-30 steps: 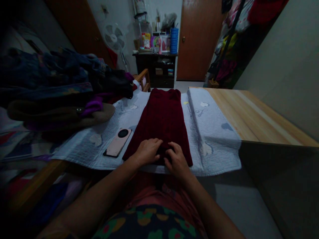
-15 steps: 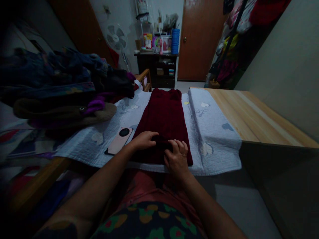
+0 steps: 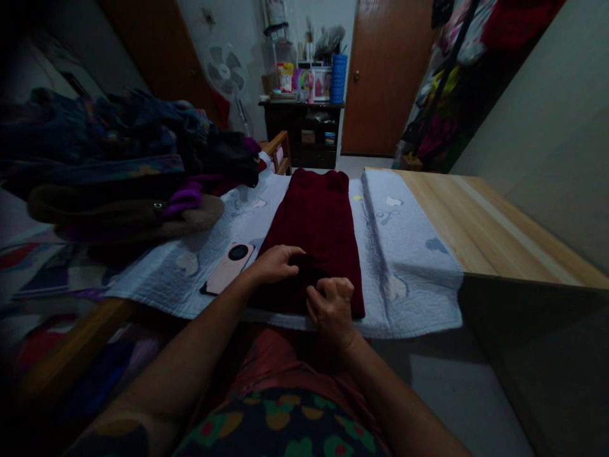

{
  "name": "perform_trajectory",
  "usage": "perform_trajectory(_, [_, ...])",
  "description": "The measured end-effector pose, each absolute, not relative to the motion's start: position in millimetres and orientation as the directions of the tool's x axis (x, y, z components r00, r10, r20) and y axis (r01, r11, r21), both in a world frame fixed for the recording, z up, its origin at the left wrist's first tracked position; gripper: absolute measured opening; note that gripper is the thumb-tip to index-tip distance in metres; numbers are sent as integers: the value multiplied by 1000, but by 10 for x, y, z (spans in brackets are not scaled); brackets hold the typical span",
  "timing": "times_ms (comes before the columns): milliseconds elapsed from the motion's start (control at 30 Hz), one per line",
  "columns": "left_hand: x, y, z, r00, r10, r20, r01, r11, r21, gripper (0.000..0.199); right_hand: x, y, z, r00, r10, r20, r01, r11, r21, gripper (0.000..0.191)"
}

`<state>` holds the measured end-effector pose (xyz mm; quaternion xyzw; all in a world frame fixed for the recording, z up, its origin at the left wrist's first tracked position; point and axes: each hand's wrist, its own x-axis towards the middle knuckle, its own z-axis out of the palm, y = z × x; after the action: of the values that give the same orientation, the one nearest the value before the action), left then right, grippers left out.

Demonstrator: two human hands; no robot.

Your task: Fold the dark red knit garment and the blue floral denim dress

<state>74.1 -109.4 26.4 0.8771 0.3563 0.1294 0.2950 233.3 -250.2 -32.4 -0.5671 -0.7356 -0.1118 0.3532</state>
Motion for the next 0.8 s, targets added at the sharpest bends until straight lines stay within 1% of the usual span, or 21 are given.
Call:
perform_trajectory(133, [761,-1151,300,684,727,55,573,-582,577,46,2281,-2478,-334,-116,769,629,914,330,-236,13])
perform_trajectory(267, [794,-1218,222,693,718,60,587,-610,532,48,2226,-2471,-419,-167,811,560,904,352,-241,11])
perform_trajectory(367, [801,-1272,77,723,690,35,561,-615,554,52,2228,-2482,-482,-188,841,507,906,348,-242,12])
perform_trajectory(433, [789,-1305,-11,747,664,26,528,-617,584,56,2255,-2495,-500,-202,846,494,906,352,-233,13])
perform_trajectory(500, [770,-1337,-67,758,651,32,512,-626,588,59,2289,-2510,-504,-220,839,497,900,371,-228,14])
perform_trajectory(667, [762,-1413,-119,737,672,68,541,-648,535,59,2328,-2536,-496,-236,847,476,901,374,-221,13])
perform_trajectory(800, [785,-1416,-122,701,709,78,560,-615,555,54,2300,-2510,-456,-230,862,451,911,354,-212,9])
